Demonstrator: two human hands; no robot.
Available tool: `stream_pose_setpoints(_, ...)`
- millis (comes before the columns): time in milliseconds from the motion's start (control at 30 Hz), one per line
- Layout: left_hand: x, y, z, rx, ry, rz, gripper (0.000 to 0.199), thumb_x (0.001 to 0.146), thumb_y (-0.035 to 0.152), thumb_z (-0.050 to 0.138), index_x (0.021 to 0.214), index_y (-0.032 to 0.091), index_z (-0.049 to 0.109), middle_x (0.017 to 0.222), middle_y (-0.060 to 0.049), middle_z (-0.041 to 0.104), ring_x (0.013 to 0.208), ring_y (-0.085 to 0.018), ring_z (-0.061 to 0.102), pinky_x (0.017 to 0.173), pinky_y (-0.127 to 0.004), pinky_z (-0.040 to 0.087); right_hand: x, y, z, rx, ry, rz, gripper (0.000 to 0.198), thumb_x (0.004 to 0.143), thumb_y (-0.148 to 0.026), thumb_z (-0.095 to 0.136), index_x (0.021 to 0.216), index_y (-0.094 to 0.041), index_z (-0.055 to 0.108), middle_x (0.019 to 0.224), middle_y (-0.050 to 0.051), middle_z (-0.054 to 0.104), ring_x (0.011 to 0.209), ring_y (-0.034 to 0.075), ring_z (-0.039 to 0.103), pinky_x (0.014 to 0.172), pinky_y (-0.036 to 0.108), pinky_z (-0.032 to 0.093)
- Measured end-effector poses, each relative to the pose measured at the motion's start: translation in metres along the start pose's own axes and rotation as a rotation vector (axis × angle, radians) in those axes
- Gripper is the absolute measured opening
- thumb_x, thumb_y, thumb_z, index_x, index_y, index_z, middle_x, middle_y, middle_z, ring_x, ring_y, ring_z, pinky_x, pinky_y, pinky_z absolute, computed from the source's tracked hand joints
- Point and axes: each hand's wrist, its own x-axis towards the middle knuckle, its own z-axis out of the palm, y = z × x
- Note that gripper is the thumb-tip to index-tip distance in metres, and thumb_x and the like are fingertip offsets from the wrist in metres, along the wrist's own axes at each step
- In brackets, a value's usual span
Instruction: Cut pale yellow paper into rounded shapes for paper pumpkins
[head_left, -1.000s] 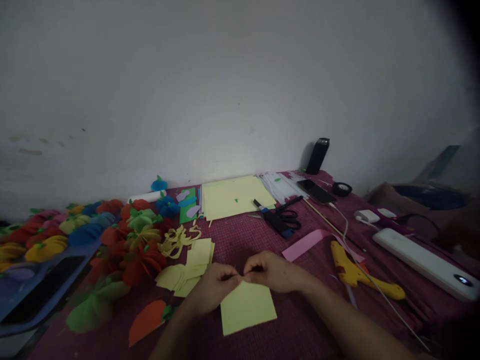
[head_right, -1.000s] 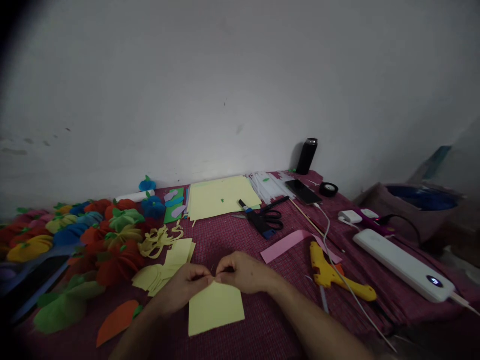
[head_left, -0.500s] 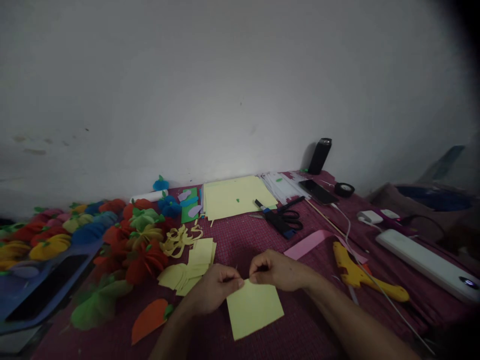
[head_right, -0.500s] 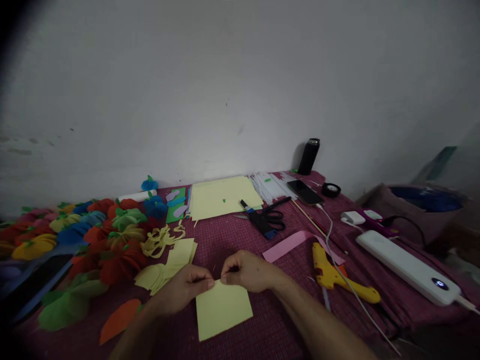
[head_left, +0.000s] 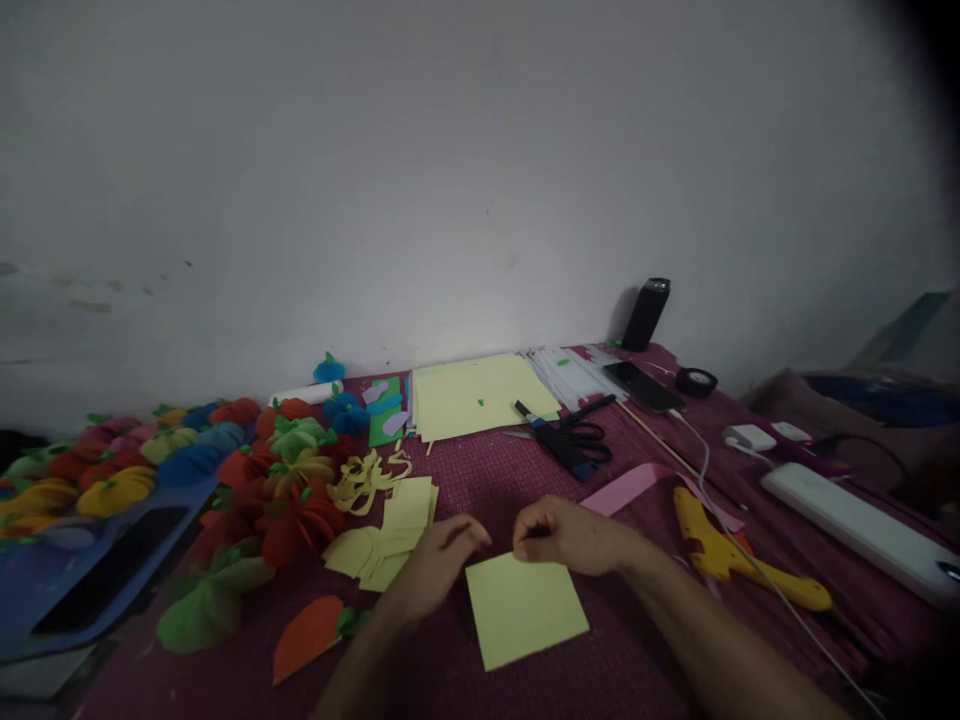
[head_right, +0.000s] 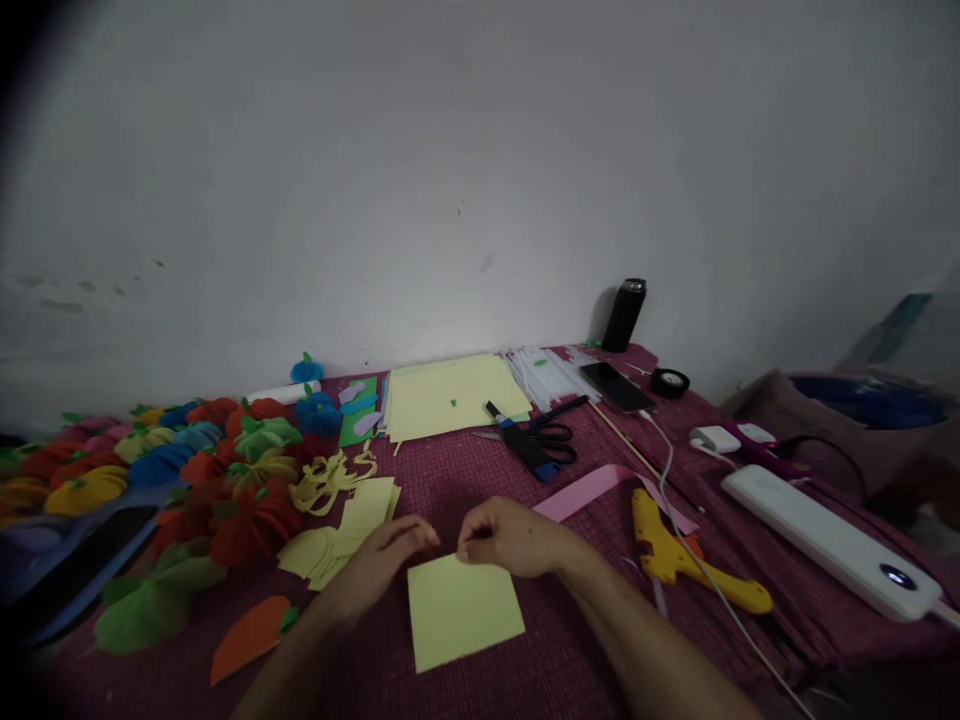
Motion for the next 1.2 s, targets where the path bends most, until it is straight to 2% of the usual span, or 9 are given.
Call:
stream_pose_setpoints(133, -0.004, 0.001, 0.012, 0.106, -0.204, -0.020, 0.034, 0.077, 0.043, 0.043, 0.065, 0.013, 0.055, 0.056, 0.004, 0.043, 0.053, -0.009, 0.037, 0.047, -0.020, 0.026, 0.005, 0.002, 0.012, -0.057, -0.014, 0.001, 0.014, 0.071, -0.021, 0.051, 0.071, -0.013, 0.063, 0.054, -0.005, 0.047, 0.048, 0.006, 0.037, 0.044, 0.016, 0.028)
stream_pose_setpoints(267, -0.006, -0.001, 0.012, 0.085, -0.259, -0.028, 0.032, 0.077, 0.041, 0.044, 0.067, 0.013, 0.055, 0.055, 0.005, 0.039, 0.051, -0.008, 0.032, 0.046, -0.019, 0.023, 0.007, 0.006, 0.015, -0.042, -0.028, 0.020, 0.015, 0.070, -0.021, 0.051, 0.072, -0.013, 0.064, 0.055, -0.005, 0.048, 0.048, 0.006, 0.038, 0.045, 0.016, 0.028)
stream_pose_setpoints(433, -0.007, -0.001, 0.008, 0.056, -0.250, -0.069, 0.032, 0.074, 0.042, 0.049, 0.063, 0.013, 0.056, 0.053, 0.005, 0.039, 0.050, -0.008, 0.033, 0.045, -0.019, 0.023, 0.006, 0.002, 0.013, -0.031, -0.041, 0.014, 0.015, 0.071, -0.023, 0.053, 0.072, -0.013, 0.064, 0.056, -0.004, 0.050, 0.051, 0.007, 0.040, 0.048, 0.017, 0.030)
stream_pose_setpoints(567, -0.010, 0.003, -0.002, 0.022, -0.242, -0.076, 0.031, 0.074, 0.042, 0.049, 0.065, 0.013, 0.056, 0.053, 0.004, 0.040, 0.049, -0.008, 0.033, 0.044, -0.019, 0.022, 0.002, 0.000, 0.002, -0.005, -0.006, -0.004, 0.016, 0.072, -0.025, 0.052, 0.069, -0.013, 0.062, 0.058, -0.004, 0.051, 0.053, 0.008, 0.041, 0.051, 0.018, 0.032)
stream_pose_setpoints(700, -0.011, 0.006, -0.008, -0.015, -0.228, -0.080, 0.032, 0.073, 0.042, 0.050, 0.064, 0.012, 0.057, 0.052, 0.004, 0.040, 0.048, -0.007, 0.033, 0.045, -0.020, 0.023, -0.003, 0.003, -0.015, -0.015, 0.137, 0.008, 0.013, 0.072, -0.023, 0.052, 0.065, -0.014, 0.059, 0.057, -0.004, 0.049, 0.053, 0.009, 0.041, 0.051, 0.019, 0.031)
stream_pose_setpoints(800, -0.011, 0.006, -0.007, -0.019, -0.228, -0.094, 0.031, 0.072, 0.042, 0.051, 0.064, 0.012, 0.058, 0.052, 0.004, 0.042, 0.048, -0.007, 0.034, 0.045, -0.020, 0.024, -0.004, 0.001, -0.019, -0.048, 0.234, 0.000, 0.015, 0.074, -0.024, 0.050, 0.065, -0.014, 0.057, 0.058, -0.003, 0.049, 0.055, 0.009, 0.042, 0.052, 0.020, 0.031)
stream_pose_setpoints(867, -0.010, 0.005, -0.004, -0.014, -0.235, -0.092, 0.030, 0.072, 0.040, 0.050, 0.064, 0.012, 0.058, 0.052, 0.004, 0.042, 0.047, -0.007, 0.034, 0.044, -0.020, 0.024, -0.003, -0.003, -0.013, -0.049, 0.188, -0.024, 0.019, 0.077, -0.029, 0.049, 0.069, -0.014, 0.058, 0.062, -0.002, 0.052, 0.058, 0.010, 0.044, 0.053, 0.020, 0.032)
stream_pose_setpoints(1000, -0.008, 0.002, 0.000, 0.002, -0.229, -0.065, 0.025, 0.073, 0.032, 0.048, 0.064, 0.012, 0.058, 0.051, 0.004, 0.040, 0.047, -0.007, 0.034, 0.043, -0.019, 0.024, 0.003, -0.009, 0.010, -0.040, 0.010, -0.030, 0.019, 0.077, -0.030, 0.049, 0.075, -0.014, 0.060, 0.065, -0.001, 0.054, 0.059, 0.010, 0.046, 0.052, 0.019, 0.033)
stream_pose_setpoints(1200, -0.006, -0.004, 0.005, 0.054, -0.200, -0.040, 0.021, 0.072, 0.027, 0.047, 0.070, 0.012, 0.061, 0.057, 0.003, 0.048, 0.052, -0.008, 0.040, 0.046, -0.018, 0.027, 0.008, -0.001, 0.024, -0.046, 0.020, -0.011, 0.015, 0.076, -0.023, 0.048, 0.070, -0.015, 0.060, 0.061, -0.003, 0.053, 0.055, 0.009, 0.044, 0.051, 0.019, 0.033)
